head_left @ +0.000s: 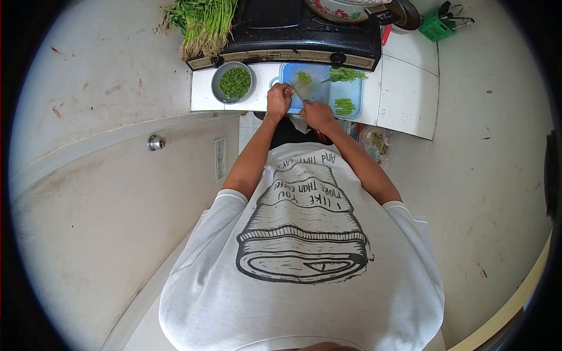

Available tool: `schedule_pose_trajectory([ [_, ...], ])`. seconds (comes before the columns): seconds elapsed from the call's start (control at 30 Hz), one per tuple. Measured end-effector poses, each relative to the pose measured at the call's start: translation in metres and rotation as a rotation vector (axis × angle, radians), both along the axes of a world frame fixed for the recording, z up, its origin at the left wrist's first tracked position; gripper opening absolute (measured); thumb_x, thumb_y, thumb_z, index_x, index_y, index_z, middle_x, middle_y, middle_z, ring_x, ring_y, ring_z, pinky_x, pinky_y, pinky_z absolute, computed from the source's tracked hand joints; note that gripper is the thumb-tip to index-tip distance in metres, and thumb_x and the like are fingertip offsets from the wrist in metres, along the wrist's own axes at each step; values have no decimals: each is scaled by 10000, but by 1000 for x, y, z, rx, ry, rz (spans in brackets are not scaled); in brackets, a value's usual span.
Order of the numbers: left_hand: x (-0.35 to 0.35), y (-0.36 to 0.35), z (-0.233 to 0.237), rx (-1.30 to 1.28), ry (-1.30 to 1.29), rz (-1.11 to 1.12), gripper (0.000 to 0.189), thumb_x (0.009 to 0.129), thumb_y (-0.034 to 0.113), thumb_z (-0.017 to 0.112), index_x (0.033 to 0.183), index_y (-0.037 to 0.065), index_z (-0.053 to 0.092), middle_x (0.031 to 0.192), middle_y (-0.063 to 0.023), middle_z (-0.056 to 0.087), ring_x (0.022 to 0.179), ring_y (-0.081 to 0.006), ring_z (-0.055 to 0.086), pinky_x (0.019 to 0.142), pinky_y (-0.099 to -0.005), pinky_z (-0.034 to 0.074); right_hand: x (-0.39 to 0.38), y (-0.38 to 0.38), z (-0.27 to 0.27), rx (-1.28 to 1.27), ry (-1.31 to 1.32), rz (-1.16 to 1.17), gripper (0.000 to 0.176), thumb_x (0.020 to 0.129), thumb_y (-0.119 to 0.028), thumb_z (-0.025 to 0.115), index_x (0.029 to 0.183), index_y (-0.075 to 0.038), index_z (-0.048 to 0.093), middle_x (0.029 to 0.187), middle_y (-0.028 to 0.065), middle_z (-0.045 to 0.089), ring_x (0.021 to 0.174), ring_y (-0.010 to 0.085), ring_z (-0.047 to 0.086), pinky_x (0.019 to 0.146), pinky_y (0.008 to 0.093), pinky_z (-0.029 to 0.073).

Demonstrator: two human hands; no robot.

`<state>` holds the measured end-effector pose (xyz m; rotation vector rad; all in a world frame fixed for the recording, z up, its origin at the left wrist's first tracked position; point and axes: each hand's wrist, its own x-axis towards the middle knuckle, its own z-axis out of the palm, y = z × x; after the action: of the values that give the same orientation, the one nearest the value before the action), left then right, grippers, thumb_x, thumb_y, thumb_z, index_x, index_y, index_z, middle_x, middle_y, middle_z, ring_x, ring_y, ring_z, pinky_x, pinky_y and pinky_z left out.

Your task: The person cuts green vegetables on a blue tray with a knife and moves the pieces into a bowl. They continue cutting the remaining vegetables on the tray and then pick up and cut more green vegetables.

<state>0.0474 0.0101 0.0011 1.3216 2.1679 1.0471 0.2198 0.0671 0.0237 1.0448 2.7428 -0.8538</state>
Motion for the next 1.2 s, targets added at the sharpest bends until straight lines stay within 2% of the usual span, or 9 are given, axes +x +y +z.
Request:
schedule_pose_trajectory([
  [0.17, 1, 0, 1, -11, 20, 10, 119, 886, 74, 660, 921, -8, 739, 838, -182, 707, 771, -311, 724, 746, -386, 565, -1, 0, 10, -75, -29, -11, 306, 930, -261, 533, 1018, -6, 678, 837, 247, 722, 829, 426, 719, 772, 526, 577],
  [0.4, -4, 2, -2, -8, 23, -33, 101, 877, 47, 659, 919, 3, 740, 845, -169, 709, 771, -299, 726, 744, -381, 567, -6, 5, 0, -27, -28, -57, 312, 931, -272, 529, 1017, -12, 679, 855, 254, 722, 846, 432, 717, 785, 523, 574],
  [0.5, -4, 1, -3, 2, 18, -33, 95, 873, 39, 659, 912, 2, 738, 847, -169, 706, 766, -298, 722, 738, -380, 565, -8, 6, 1, -30, -14, -53, 316, 934, -275, 528, 1025, -10, 675, 847, 251, 723, 831, 431, 719, 763, 522, 577],
  [0.57, -5, 2, -3, -4, 33, -44, 94, 872, 36, 659, 911, 1, 737, 848, -171, 705, 762, -297, 719, 736, -382, 565, -10, 2, 2, 4, 18, -45, 305, 924, -278, 579, 1014, -8, 688, 825, 245, 725, 787, 400, 732, 720, 509, 581],
  [0.77, -6, 2, 0, 2, 16, -59, 95, 852, 24, 658, 904, 2, 735, 843, -177, 700, 753, -300, 706, 736, -384, 562, -13, -3, -11, 70, 89, -26, 274, 941, -262, 547, 998, -20, 662, 767, 237, 716, 730, 427, 718, 694, 534, 578],
  [0.9, -3, 3, 8, 27, 7, -53, 110, 806, -21, 637, 849, 1, 736, 803, -177, 683, 737, -321, 692, 716, -403, 561, -17, -1, -9, 51, 74, -38, 273, 945, -265, 549, 986, -19, 660, 770, 238, 717, 734, 422, 721, 688, 531, 577],
  [1.2, -3, 3, 7, 34, 5, -47, 113, 841, -8, 622, 847, 8, 734, 817, -181, 679, 757, -333, 698, 718, -415, 558, -35, 5, -14, 90, 62, -46, 290, 945, -257, 540, 1045, -20, 675, 800, 237, 725, 757, 391, 736, 698, 515, 586],
])
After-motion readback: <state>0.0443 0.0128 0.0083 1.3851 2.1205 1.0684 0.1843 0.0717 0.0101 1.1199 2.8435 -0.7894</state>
